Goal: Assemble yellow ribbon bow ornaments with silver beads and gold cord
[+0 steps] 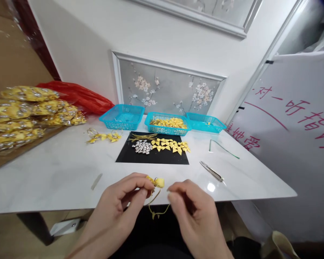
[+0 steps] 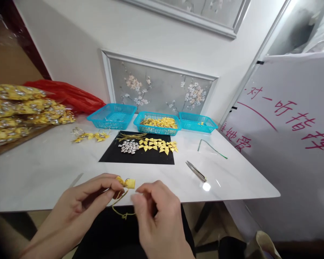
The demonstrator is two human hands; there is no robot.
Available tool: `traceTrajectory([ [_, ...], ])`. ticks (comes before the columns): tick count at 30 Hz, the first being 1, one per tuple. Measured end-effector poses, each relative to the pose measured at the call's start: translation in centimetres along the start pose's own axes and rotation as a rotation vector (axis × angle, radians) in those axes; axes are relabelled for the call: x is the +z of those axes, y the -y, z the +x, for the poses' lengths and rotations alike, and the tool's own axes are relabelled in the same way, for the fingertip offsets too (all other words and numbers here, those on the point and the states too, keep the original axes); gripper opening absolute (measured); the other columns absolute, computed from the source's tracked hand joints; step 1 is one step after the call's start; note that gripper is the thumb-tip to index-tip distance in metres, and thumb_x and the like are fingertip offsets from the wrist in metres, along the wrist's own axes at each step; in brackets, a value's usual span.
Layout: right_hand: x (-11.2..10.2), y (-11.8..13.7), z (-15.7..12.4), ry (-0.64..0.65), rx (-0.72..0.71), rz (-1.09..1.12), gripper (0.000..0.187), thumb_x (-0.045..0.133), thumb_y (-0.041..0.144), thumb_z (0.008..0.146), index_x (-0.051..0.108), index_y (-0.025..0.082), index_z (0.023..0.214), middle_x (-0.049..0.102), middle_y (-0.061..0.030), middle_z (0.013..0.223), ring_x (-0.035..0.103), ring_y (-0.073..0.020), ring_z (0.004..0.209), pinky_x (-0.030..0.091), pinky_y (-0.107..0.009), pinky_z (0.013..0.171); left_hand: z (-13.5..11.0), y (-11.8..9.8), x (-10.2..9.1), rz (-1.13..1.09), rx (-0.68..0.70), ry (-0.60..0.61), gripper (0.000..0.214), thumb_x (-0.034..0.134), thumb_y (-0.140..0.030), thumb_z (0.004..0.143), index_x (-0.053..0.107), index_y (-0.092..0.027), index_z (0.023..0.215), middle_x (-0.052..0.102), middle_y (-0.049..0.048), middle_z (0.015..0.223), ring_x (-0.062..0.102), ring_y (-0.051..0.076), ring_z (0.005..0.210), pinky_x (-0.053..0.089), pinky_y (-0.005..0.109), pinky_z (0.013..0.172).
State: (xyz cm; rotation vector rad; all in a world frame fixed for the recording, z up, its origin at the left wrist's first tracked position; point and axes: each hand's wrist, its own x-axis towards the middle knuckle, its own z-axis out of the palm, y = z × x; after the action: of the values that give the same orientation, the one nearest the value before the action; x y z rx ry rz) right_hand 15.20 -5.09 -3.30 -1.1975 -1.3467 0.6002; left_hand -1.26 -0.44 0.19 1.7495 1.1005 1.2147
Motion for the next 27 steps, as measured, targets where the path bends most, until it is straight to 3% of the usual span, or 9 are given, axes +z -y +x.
traceTrajectory([
  [4, 2.2, -0.6, -1.0, 0.142, 0.045, 0.093, 0.009, 0.073, 0.023, 0.084, 0.079, 0.018, 0.089, 0.059, 0.0002, 0.074, 0.048, -0.0111, 0.055, 0.037, -0.025, 0.052, -0.1, 0.3, 0.0, 0.025, 0.006, -0.089, 0.018, 0.066, -0.031, 0.084, 0.082, -0.029, 0.075, 0.081, 0.0016, 0.092, 0.075, 0.022, 0.087, 0.059, 0.024, 0.078],
  [7, 3.3, -1.3, -1.1, 0.177, 0.043, 0.176, 0.013, 0.067, 0.019, 0.085, 0.075, 0.017, 0.075, 0.058, 0.0003, 0.071, 0.048, -0.0112, 0.058, 0.035, -0.024, 0.053, 0.0, 0.7, -0.5, 0.079, 0.049, -0.069, 0.023, 0.064, -0.036, 0.089, 0.085, -0.031, 0.08, 0.082, 0.0022, 0.096, 0.075, 0.023, 0.095, 0.059, 0.026, 0.084],
  [11, 2.7, -0.8, -1.1, 0.17, 0.038, 0.191, 0.017, 0.062, 0.019, 0.091, 0.064, 0.018, 0.074, 0.053, 0.0033, 0.07, 0.046, -0.0095, 0.056, 0.035, -0.022, 0.052, 0.4, 2.0, -1.3, 0.231, 0.112, 0.003, 0.027, 0.06, -0.038, 0.094, 0.084, -0.03, 0.087, 0.082, 0.0035, 0.102, 0.073, 0.025, 0.102, 0.058, 0.031, 0.088],
  [14, 2.4, 0.0, -1.3, 0.05, -0.114, 0.058, 0.016, 0.06, 0.014, 0.092, 0.062, 0.02, 0.077, 0.053, 0.003, 0.071, 0.048, -0.01, 0.056, 0.04, -0.021, 0.052, 0.6, 2.7, -1.2, 0.312, 0.128, 0.05, 0.034, 0.056, -0.044, 0.098, 0.084, -0.027, 0.09, 0.081, 0.0068, 0.105, 0.07, 0.029, 0.109, 0.054, 0.038, 0.097],
  [16, 2.7, 0.2, -1.5, -0.003, -0.278, -0.08, 0.017, 0.059, 0.008, 0.091, 0.065, 0.021, 0.081, 0.058, 0.0011, 0.074, 0.053, -0.0113, 0.058, 0.045, -0.021, 0.054, 0.7, 2.8, -0.9, 0.282, 0.064, 0.067, 0.042, 0.053, -0.051, 0.099, 0.083, -0.025, 0.089, 0.081, 0.0083, 0.107, 0.069, 0.03, 0.112, 0.052, 0.04, 0.098],
  [20, 3.3, -0.1, -1.8, 0.05, -0.525, -0.296, 0.023, 0.058, 0.004, 0.092, 0.07, 0.023, 0.089, 0.066, -0.0006, 0.075, 0.058, -0.0122, 0.058, 0.052, -0.02, 0.057, 1.1, 2.0, -0.5, 0.083, -0.14, 0.233, 0.044, 0.059, -0.054, 0.095, 0.08, -0.022, 0.073, 0.078, 0.0076, 0.101, 0.07, 0.028, 0.098, 0.053, 0.034, 0.083],
  [25, 3.1, -1.1, -2.2, 0.051, -0.576, -0.34, 0.021, 0.065, 0.004, 0.091, 0.071, 0.023, 0.093, 0.07, -0.0002, 0.077, 0.063, -0.0118, 0.057, 0.054, -0.019, 0.056, 1.6, 1.5, -0.7, -0.159, -0.304, 0.316, 0.037, 0.073, -0.051, 0.085, 0.079, -0.019, 0.068, 0.069, 0.0019, 0.08, 0.051, 0.012, 0.059, 0.04, 0.024, 0.053],
  [27, 3.2, -1.5, -2.4, 0.062, -0.584, -0.36, 0.024, 0.065, 0.001, 0.09, 0.071, 0.023, 0.095, 0.072, -0.0006, 0.079, 0.067, -0.0132, 0.061, 0.057, -0.02, 0.062, 1.5, 1.5, -0.7, -0.191, -0.342, 0.307, 0.04, 0.074, -0.052, 0.084, 0.077, -0.017, 0.064, 0.067, 0.0015, 0.076, 0.046, 0.011, 0.057, 0.036, 0.023, 0.05],
])
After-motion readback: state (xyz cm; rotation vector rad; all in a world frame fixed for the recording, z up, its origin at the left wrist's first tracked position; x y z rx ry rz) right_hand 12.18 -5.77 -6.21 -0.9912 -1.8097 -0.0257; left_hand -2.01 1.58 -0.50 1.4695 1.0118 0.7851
